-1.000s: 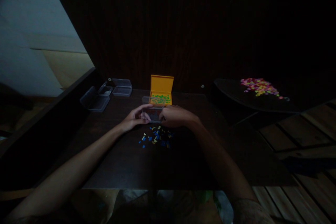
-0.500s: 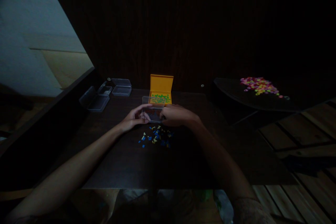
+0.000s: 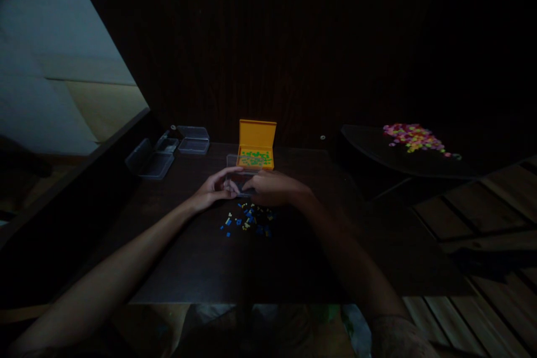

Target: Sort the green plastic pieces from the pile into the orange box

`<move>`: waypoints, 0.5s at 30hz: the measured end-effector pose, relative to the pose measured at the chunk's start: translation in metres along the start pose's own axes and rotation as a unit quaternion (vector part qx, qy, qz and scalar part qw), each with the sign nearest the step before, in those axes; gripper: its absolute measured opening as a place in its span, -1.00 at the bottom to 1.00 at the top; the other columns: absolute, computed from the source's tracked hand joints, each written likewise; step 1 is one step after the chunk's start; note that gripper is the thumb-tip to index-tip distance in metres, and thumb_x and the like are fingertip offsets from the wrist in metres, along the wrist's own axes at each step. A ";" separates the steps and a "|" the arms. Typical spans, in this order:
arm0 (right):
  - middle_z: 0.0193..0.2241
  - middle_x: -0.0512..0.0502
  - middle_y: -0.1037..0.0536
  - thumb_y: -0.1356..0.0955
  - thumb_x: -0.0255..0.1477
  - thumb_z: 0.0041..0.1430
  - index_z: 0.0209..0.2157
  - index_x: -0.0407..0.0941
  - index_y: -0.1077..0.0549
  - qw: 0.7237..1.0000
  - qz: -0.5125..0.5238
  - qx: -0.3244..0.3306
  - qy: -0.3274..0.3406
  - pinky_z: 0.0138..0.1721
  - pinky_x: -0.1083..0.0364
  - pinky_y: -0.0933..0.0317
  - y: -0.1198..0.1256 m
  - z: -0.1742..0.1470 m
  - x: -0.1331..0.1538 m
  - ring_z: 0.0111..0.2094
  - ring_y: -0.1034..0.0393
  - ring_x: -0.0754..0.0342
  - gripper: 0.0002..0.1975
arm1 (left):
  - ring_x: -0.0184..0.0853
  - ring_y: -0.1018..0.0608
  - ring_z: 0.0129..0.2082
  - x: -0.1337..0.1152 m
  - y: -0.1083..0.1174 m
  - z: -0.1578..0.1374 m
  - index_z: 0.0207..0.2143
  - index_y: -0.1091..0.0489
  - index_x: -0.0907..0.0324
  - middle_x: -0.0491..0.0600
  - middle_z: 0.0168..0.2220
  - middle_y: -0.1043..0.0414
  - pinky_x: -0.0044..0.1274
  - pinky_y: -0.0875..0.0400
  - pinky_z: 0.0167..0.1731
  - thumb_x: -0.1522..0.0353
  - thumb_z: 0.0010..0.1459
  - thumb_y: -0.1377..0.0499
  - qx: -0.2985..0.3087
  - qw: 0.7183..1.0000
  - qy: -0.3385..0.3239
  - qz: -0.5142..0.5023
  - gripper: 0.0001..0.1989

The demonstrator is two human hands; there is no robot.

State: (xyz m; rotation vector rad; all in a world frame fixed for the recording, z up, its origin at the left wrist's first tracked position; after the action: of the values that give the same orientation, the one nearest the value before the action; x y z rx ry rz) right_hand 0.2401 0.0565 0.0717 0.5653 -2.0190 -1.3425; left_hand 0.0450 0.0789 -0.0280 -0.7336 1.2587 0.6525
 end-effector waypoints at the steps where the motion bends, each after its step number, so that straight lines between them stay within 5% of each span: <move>1: -0.10 -0.08 -0.55 -0.28 -0.50 0.12 0.03 0.02 -0.48 1.000 -0.004 -0.004 0.002 -0.26 0.12 -0.17 -0.002 0.001 0.000 -0.23 -0.42 0.04 -0.56 | -0.39 -0.54 -0.40 -0.001 0.000 0.000 0.16 -0.25 0.21 -0.05 -0.39 -0.52 -0.56 -0.37 -0.33 0.48 -0.06 -0.31 0.001 1.000 0.000 0.000 -0.32; 15: 0.06 -0.12 -0.47 -0.28 -0.46 0.14 0.13 0.05 -0.37 0.998 -0.042 -0.043 -0.010 -0.16 0.04 -0.23 -0.006 0.002 0.001 -0.12 -0.43 -0.05 -0.50 | -0.38 -0.53 -0.39 0.002 0.001 0.001 0.18 -0.22 0.24 -0.05 -0.40 -0.52 -0.53 -0.39 -0.26 0.48 -0.08 -0.33 0.002 1.000 0.006 -0.010 -0.27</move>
State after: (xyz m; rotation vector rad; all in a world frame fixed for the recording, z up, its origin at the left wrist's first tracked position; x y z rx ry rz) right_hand 0.2377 0.0549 0.0659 0.6055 -1.9613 -1.4841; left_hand 0.0453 0.0799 -0.0297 -0.7471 1.2618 0.6290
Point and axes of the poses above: each hand's wrist, its own z-axis towards the middle knuckle, its own y-axis out of the back of the hand, x = y × z, the point moved 1 cm from there along z, towards the middle knuckle
